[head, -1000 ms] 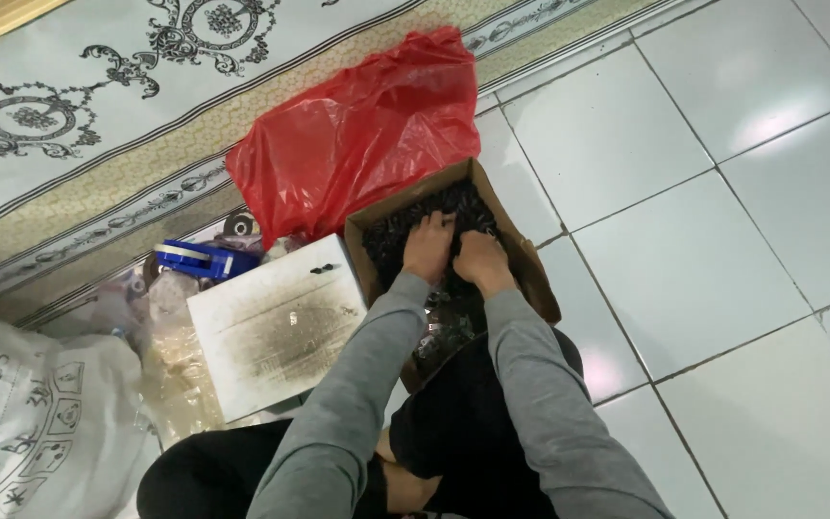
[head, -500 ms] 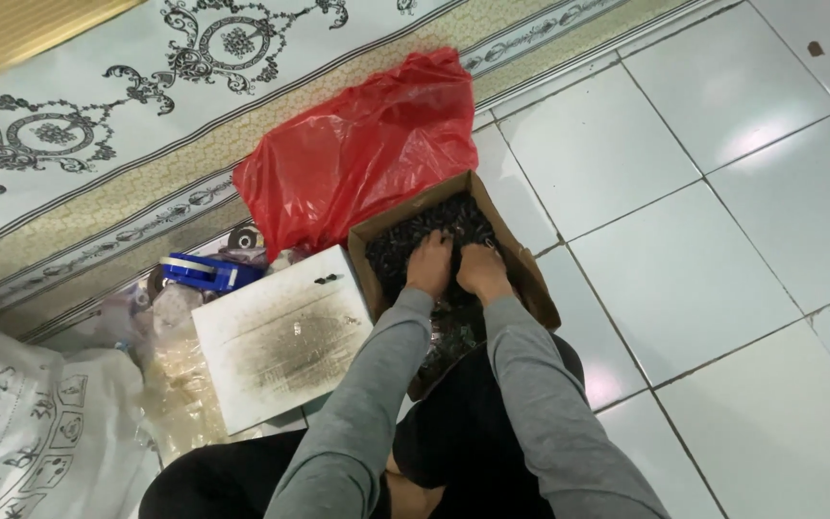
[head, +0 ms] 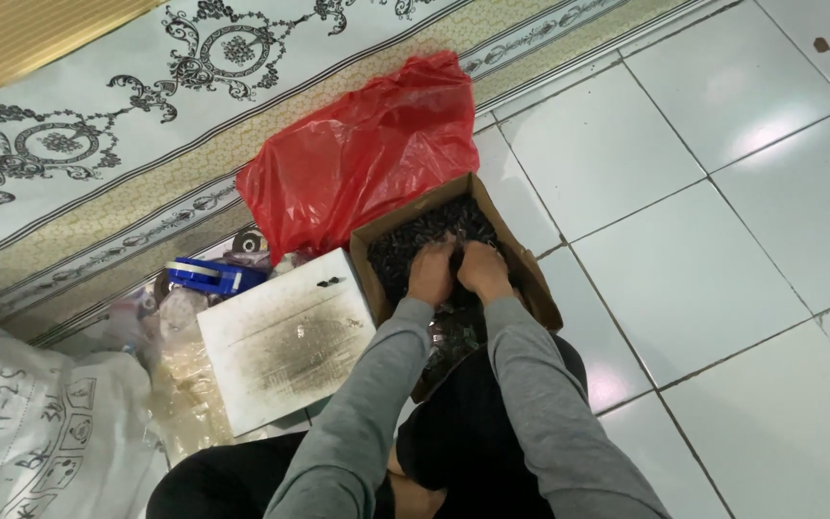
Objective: The person sits on the floor and packs small black plastic parts into clear plastic bags. They arrange the parts on a white tray, fold the bags, and place the sealed bags into a cardboard box. The person also picks up loose parts from the box and places them on the tray.
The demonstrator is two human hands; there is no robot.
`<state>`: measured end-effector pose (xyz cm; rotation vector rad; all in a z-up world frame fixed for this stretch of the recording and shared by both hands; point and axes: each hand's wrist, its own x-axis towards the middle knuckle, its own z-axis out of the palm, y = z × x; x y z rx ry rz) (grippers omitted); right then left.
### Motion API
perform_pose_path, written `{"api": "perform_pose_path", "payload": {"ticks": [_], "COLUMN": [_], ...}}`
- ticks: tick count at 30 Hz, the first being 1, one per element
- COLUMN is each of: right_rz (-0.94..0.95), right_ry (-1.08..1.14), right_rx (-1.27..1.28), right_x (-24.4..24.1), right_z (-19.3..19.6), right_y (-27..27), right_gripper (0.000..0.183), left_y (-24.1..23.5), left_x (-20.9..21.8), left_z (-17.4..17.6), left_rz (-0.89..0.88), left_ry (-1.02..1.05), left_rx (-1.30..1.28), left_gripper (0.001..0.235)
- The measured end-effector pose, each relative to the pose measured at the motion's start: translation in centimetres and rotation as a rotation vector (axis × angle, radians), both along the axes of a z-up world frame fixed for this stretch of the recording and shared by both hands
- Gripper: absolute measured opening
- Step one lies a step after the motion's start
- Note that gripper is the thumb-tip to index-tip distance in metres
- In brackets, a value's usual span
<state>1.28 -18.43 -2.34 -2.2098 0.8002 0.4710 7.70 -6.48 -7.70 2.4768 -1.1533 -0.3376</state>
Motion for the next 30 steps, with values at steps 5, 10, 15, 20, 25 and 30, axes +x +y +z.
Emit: {"api": "perform_pose_path", "payload": {"ticks": [5, 10, 15, 20, 25, 30], "right_rz": [0.005, 0.023, -0.017, 0.02, 0.051, 0.015], "right_ry": [0.005, 0.072, 0.043, 0.074, 0.085, 0.043], "right_rx": [-0.022, -0.028, 0.107, 0.155, 0.179, 0.251], "right_x": [0.2, 0.1, -0.2, -0.7, 0.0, 0.9], "right_z": [0.1, 0.8, 4.1, 5.5, 0.7, -3.5], "right_y": [0.3, 0.3, 1.0, 1.1, -0.1, -0.7], "right_gripper": [0.037, 0.042, 0.048, 0.054, 0.057, 0.069], "left_y": [1.4, 1.8, 2.7, 3.6, 4.0, 3.8], "left_x": [0.2, -1.4, -1.1, -0.2, -0.7, -0.8], "left_z": [-0.7, 4.4, 2.0, -1.8, 0.0, -1.2], "left_rz": [0.075, 0.238, 0.362, 0.445, 0.527, 0.77], "left_ry": [0.288, 0.574, 0.663, 0.839, 0.945, 1.091], "left_rx": [-0.156, -0.245, -0.3, -0.413, -0.435, -0.528], "left_gripper": [0.04, 0.037, 0.032, 0.034, 0.036, 0.028]}}
